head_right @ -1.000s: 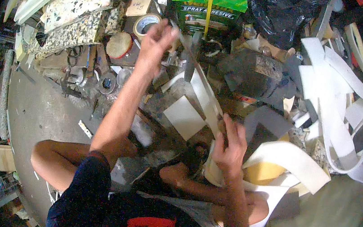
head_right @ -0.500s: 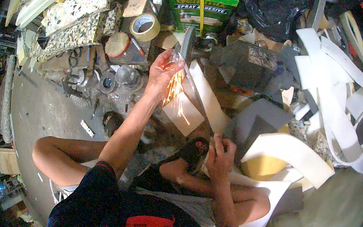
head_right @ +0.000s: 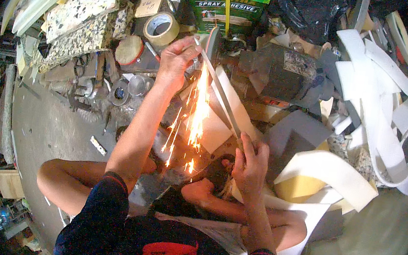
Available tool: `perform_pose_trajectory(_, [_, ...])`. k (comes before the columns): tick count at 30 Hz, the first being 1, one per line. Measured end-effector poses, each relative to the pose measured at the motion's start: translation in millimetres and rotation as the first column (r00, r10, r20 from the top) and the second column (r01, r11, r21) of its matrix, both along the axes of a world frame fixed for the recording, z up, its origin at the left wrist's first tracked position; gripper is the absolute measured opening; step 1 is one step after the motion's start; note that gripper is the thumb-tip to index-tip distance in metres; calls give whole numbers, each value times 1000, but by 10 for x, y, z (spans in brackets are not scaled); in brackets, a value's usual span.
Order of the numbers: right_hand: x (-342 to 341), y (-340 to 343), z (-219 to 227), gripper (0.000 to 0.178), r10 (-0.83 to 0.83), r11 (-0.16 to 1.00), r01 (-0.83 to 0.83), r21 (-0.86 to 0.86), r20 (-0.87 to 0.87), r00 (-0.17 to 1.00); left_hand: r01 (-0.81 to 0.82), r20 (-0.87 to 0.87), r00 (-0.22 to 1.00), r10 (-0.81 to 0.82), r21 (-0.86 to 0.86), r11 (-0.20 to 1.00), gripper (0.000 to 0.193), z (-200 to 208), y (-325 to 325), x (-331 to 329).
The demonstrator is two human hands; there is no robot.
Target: The person sits on the floor in a workshop and uses a bench grinder to sharpen a metal rod. They repeatedly press the rod against the spinning grinding wheel, generating sparks, and periodically lift the rod to inspect the edge before continuing.
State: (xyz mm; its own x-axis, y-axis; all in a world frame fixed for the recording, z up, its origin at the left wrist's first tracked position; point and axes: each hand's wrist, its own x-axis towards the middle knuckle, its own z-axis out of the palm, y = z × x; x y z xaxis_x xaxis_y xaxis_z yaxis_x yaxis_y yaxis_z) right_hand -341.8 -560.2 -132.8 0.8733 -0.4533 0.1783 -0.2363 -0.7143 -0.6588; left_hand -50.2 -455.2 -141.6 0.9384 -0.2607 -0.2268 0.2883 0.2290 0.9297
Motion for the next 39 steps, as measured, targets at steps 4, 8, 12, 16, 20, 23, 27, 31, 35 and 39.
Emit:
perform_pose_trajectory(4, [301, -36, 46, 45, 10, 999, -10, 44, 4, 1000, -45, -51, 998, 47, 31, 998, 28, 178, -48, 209])
perform_pose_trajectory(8, [675, -60, 50, 46, 66, 996, -68, 50, 34, 997, -84, 108, 991, 76, 72, 994, 29, -10, 40, 694])
perform_pose_trajectory(12, [1107, -71, 169, 45, 63, 997, -64, 30, 36, 997, -50, 91, 995, 41, 98, 994, 32, 66, 28, 1093])
perform_pose_trajectory(16, [1618, -100, 181, 43, 104, 995, -104, -7, 124, 987, -73, 140, 988, 60, 87, 994, 38, 210, 96, 1548])
perform_pose_trajectory(20, [1486, -155, 260, 50, 125, 992, -126, -2, 143, 982, -31, 189, 982, 26, 23, 999, 36, 441, 17, 1463])
perform_pose_trajectory(23, [946, -94, 278, 52, 60, 998, -60, -9, 204, 977, -6, 186, 983, 4, 7, 1000, 41, 429, 37, 871])
perform_pose_trajectory(27, [48, -22, -18, 47, -34, 995, 29, 92, 51, 998, -10, 108, 994, 12, -22, 1000, 51, 69, 113, 33])
perform_pose_trajectory(31, [-411, 51, -94, 45, -60, 995, 60, 81, -4, 998, 3, 49, 999, -2, -15, 1000, 69, -191, 150, -485])
perform_pose_trajectory(35, [-548, 23, -180, 45, -48, 997, 48, 67, 6, 999, -24, 27, 999, 24, -6, 1000, 80, -314, 130, -558])
perform_pose_trajectory(39, [-574, -22, -210, 44, -59, 994, 58, 90, 16, 998, 14, 5, 1000, -14, 41, 999, 81, -237, 57, -571])
